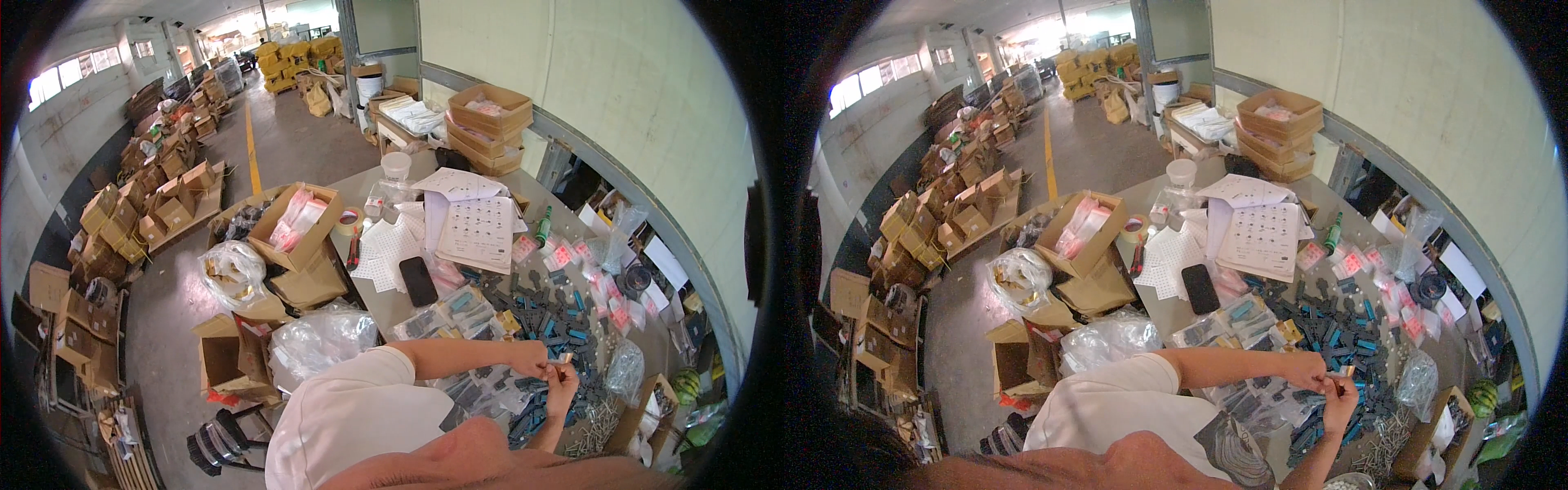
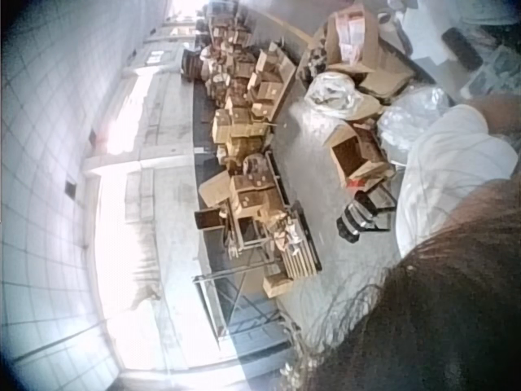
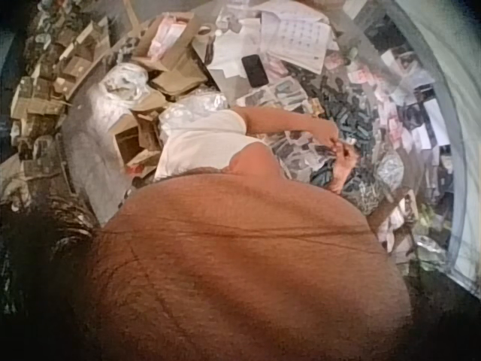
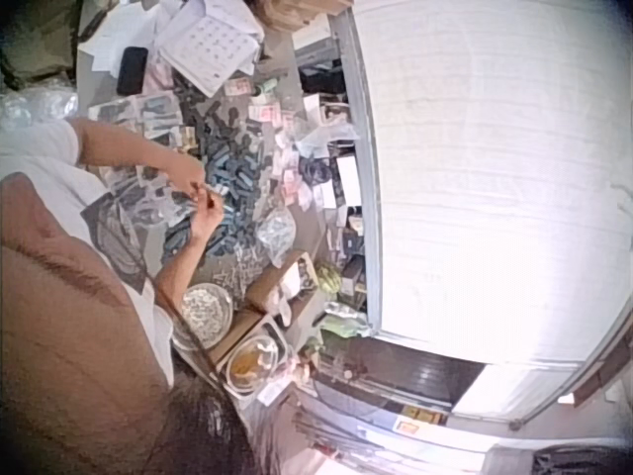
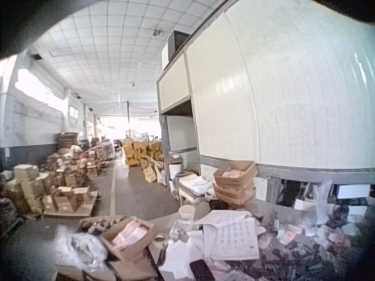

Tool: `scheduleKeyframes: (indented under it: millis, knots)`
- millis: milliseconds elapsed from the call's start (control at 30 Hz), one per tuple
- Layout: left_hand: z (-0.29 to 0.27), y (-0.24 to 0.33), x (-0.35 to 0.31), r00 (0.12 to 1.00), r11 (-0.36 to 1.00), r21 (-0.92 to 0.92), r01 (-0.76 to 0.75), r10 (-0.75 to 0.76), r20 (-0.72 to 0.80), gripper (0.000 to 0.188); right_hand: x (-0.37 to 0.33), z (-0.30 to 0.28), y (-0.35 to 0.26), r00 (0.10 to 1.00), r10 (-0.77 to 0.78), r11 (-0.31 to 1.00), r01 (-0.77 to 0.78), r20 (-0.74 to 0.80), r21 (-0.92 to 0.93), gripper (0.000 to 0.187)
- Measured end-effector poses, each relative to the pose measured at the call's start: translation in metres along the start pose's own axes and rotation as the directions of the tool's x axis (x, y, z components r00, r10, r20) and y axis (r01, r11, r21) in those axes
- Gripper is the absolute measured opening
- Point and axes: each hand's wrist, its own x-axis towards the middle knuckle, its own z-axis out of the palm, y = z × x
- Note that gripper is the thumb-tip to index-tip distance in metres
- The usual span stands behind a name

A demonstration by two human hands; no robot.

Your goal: The person places sliced watermelon wedges into a clear plastic bag and ties it shut. They then move to a table and pack small blue and grey hardware components into individual plastic bags.

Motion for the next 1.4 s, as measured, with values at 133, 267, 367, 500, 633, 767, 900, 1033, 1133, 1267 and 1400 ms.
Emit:
scheduleKeyframes:
  millis: [133,267,367,500,633,767,900,1033,1133,1267,1400]
  knots:
    - [0.029,-0.019,0.004,0.994,0.995,0.102,-0.024,0.034,-0.101,0.028,0.002,-0.001,0.023,0.993,-0.051,0.999,0.05,-0.107,-0.014,0.02]
    - [0.036,0.019,0.003,0.978,0.932,0.357,-0.067,0.133,-0.161,0.02,0.007,-0.002,0.047,0.832,0.258,0.931,-0.077,-0.491,0.358,0.022]
    - [0.048,0.016,0.004,0.958,0.965,0.262,-0.006,0.081,-0.277,0.017,0.015,-0.005,0.054,0.664,0.422,0.841,-0.033,-0.617,0.54,0.025]
    - [0.044,0.028,0.006,0.931,0.989,-0.027,0.146,-0.146,-0.336,0.031,0.024,-0.051,0.11,0.477,0.686,0.612,0.03,-0.549,0.791,0.027]
    - [0.049,0.021,0.019,0.936,0.93,-0.197,0.31,-0.335,-0.108,0.04,0.012,-0.091,0.183,0.693,0.495,0.858,-0.296,-0.523,0.419,0.011]
    - [0.057,-0.021,0.007,0.851,0.703,-0.516,0.49,-0.515,0.106,0.032,0.025,-0.074,0.171,0.63,0.57,0.675,0.006,-0.527,0.738,0.016]
    - [0.024,-0.017,0.026,0.777,0.513,-0.632,0.581,-0.582,0.242,0.042,0.008,-0.072,0.154,0.607,0.632,0.426,0.248,-0.483,0.87,0.026]
    - [-0.002,-0.021,0.051,0.635,0.404,-0.506,0.762,-0.621,0.46,0.052,-0.01,-0.048,0.129,0.613,0.687,0.449,0.062,-0.389,0.891,0.025]
    - [0.003,-0.038,0.058,0.622,0.447,-0.439,0.78,-0.638,0.455,0.049,-0.013,-0.018,0.122,0.731,0.527,0.836,-0.354,-0.433,0.42,0.014]
    - [-0.011,-0.029,0.06,0.633,0.456,-0.442,0.773,-0.603,0.485,0.038,-0.017,0.001,0.119,0.915,0.241,0.874,-0.35,-0.325,-0.337,0.023]
    - [-0.006,-0.035,0.057,0.72,0.488,-0.53,0.693,-0.49,0.491,0.034,-0.002,0.003,0.141,0.999,0.027,0.904,-0.042,-0.039,-0.426,0.023]
